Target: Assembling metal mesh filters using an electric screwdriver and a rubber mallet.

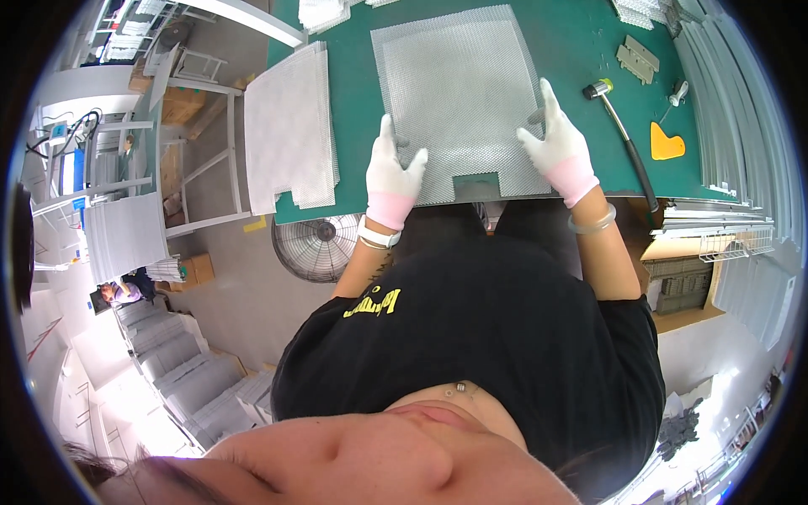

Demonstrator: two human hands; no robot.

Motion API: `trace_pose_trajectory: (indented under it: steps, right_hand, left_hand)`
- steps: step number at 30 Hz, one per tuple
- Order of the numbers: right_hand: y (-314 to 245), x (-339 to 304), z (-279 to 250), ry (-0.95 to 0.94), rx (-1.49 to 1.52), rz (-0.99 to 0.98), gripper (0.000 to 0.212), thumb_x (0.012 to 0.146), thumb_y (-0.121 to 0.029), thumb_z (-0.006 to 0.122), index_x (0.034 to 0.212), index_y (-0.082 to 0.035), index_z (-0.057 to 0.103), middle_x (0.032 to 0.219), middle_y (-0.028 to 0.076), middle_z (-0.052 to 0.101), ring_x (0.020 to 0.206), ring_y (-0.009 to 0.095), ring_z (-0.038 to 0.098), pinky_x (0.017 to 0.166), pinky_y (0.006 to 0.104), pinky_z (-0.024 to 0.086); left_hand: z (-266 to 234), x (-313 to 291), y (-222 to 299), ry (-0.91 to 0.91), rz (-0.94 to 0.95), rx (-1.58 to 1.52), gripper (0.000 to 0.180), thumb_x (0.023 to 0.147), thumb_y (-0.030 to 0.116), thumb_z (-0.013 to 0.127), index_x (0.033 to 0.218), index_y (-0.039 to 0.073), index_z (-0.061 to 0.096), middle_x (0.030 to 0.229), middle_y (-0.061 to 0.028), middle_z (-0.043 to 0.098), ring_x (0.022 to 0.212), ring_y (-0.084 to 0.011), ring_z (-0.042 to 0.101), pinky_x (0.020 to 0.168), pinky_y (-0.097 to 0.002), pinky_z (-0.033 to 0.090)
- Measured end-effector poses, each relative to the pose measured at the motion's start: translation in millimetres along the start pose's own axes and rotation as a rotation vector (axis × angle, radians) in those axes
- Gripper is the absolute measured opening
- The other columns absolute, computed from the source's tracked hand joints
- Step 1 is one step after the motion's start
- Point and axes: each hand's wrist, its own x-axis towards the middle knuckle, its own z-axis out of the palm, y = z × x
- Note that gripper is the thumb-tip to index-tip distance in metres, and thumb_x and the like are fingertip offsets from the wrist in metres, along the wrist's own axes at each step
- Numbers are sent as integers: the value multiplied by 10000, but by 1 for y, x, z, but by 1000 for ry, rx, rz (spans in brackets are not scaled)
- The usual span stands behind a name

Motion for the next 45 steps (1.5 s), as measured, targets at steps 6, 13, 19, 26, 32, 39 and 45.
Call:
trace_pose_trajectory:
  steps: [6, 13, 19, 26, 32, 39, 45]
  right_hand:
    - [5, -9, 12, -20, -50, 8, 830, 855, -245, 713, 1548, -99, 281, 1412, 242, 518, 1213, 395, 579, 997, 411, 497]
    - [2, -12, 16, -73, -176, 29, 733, 877, -265, 696, 1508, -124, 352, 1302, 225, 570, 1156, 397, 587, 968, 430, 502]
    - [9, -7, 11, -141, -156, 16, 670, 879, -265, 683, 1472, -118, 407, 1283, 220, 567, 1151, 394, 573, 975, 433, 490]
    - [2, 3, 9, -203, -251, 88, 663, 887, -282, 679, 1468, -110, 410, 1300, 234, 557, 1157, 397, 573, 976, 429, 493]
    - [-27, 23, -17, -330, -417, 232, 627, 872, -366, 688, 1421, -145, 481, 1235, 243, 569, 1114, 402, 595, 975, 450, 494]
    - [37, 219, -88, 242, -412, -146, 473, 903, -304, 630, 1280, -21, 598, 1221, 232, 638, 1150, 385, 612, 985, 423, 495]
    - [111, 329, -110, 260, -407, 176, 500, 874, -350, 632, 1192, 36, 617, 1153, 286, 652, 1097, 451, 628, 958, 487, 513]
  left_hand:
    - [4, -1, -8, -86, 13, 107, 749, 849, 227, 735, 1455, -37, 384, 1171, -204, 585, 1021, -348, 622, 859, -398, 542]
    - [9, -2, -12, -78, 22, 158, 710, 857, 261, 727, 1432, -31, 430, 1233, -230, 572, 1078, -372, 611, 887, -407, 536]
    - [7, -3, -11, -93, 31, 156, 688, 852, 256, 730, 1412, -34, 455, 1244, -233, 572, 1093, -375, 608, 900, -413, 534]
    - [8, 0, -11, -90, 34, 178, 694, 841, 254, 741, 1402, -44, 464, 1243, -238, 569, 1068, -379, 619, 890, -403, 538]
    - [-9, 15, 0, -175, -78, 383, 710, 834, 344, 735, 1462, 135, 480, 1428, -222, 453, 1339, -443, 407, 1119, -556, 329]
    - [1, 45, -22, -273, 167, 503, 671, 829, 470, 693, 1430, 217, 535, 1556, -178, 342, 1439, -491, 244, 1183, -631, 140]
    - [-13, 116, 30, -54, 493, 355, 748, 793, 469, 728, 1433, 148, 511, 1523, -221, 341, 1432, -486, 246, 1176, -631, 134]
